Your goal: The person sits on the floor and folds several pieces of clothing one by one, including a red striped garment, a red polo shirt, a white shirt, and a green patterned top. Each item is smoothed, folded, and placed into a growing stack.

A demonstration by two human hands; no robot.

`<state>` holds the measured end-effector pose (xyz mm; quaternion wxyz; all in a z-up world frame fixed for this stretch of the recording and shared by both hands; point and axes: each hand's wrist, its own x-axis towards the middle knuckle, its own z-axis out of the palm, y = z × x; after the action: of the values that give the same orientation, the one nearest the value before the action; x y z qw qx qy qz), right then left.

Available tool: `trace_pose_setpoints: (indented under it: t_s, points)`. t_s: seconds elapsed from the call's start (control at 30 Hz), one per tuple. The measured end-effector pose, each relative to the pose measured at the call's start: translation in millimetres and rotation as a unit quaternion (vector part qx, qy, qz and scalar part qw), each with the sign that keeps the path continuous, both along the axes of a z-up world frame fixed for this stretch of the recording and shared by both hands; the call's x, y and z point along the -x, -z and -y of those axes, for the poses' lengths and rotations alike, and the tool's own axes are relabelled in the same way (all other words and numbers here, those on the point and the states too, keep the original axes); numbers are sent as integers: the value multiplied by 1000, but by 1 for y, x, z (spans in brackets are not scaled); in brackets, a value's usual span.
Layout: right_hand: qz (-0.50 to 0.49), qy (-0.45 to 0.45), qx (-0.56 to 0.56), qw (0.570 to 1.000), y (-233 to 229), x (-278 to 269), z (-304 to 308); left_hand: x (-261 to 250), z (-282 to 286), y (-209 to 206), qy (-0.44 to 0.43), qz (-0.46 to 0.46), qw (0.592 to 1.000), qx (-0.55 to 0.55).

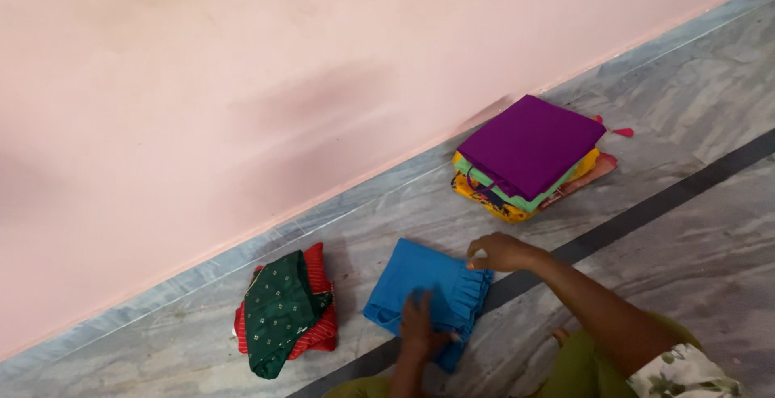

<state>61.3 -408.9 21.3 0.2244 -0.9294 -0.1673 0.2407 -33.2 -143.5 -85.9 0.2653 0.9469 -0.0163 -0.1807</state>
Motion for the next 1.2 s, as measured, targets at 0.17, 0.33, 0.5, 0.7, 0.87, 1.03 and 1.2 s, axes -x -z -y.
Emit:
trace_pose_setpoints:
  t_s: [0.17,0.33,0.5,0.7,0.87,1.03,1.2]
  points:
    - [-86,16,92,992,23,-3,0,10,42,15,121,-62,978,-155]
    - [-17,-20,74,997,54,-8,4,-4,33,73,77,18,995,-58]
    - [92,-175,18,980,93,11,-24,-12,15,91,49,245,962,111]
    - [193,-118,52,973,138,39,-76,-15,3,65,-172,147,938,261]
    - [120,96,-38,987,143,-17,-55,-22,-14,43,-295,305,855,297]
    - [241,391,-205,865,106,-73,32,-34,-42,46,-438,243,831,242]
    - [290,362,-217,859,78,-62,62,-32,-34,53,-322,153,927,118]
